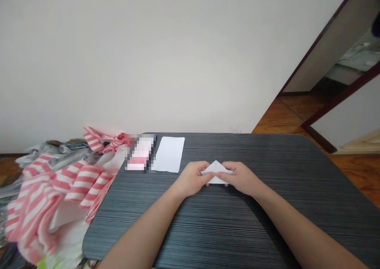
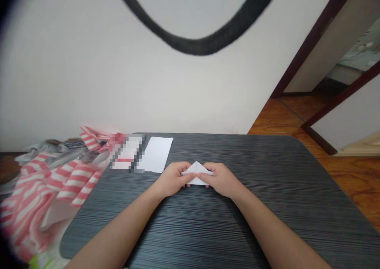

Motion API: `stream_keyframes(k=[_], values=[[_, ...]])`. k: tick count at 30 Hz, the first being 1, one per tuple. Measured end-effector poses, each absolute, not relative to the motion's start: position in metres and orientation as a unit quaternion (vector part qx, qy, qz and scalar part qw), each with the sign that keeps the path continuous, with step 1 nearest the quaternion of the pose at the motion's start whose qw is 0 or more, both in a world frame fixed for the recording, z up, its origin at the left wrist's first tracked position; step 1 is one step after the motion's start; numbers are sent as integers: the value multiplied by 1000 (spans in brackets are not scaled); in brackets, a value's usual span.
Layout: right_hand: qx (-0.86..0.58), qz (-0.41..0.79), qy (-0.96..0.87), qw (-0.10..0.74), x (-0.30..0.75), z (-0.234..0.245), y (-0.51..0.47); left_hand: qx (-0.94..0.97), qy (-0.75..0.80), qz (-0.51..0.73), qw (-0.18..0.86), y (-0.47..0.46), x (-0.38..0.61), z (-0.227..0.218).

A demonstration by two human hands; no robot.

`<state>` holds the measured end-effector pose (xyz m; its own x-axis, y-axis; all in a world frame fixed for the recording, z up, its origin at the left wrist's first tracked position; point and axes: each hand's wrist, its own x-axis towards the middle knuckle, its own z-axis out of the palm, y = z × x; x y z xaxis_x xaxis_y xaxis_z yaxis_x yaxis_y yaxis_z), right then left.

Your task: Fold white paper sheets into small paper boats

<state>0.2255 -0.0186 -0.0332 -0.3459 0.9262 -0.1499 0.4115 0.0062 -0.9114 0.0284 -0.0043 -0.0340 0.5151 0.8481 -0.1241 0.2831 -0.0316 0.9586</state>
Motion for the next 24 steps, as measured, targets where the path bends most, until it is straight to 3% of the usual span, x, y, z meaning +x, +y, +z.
stream_keyframes(k=[24], values=[[-530,530,-601,277,236,-36,-17,611,433,290,596,1,27,-36]])
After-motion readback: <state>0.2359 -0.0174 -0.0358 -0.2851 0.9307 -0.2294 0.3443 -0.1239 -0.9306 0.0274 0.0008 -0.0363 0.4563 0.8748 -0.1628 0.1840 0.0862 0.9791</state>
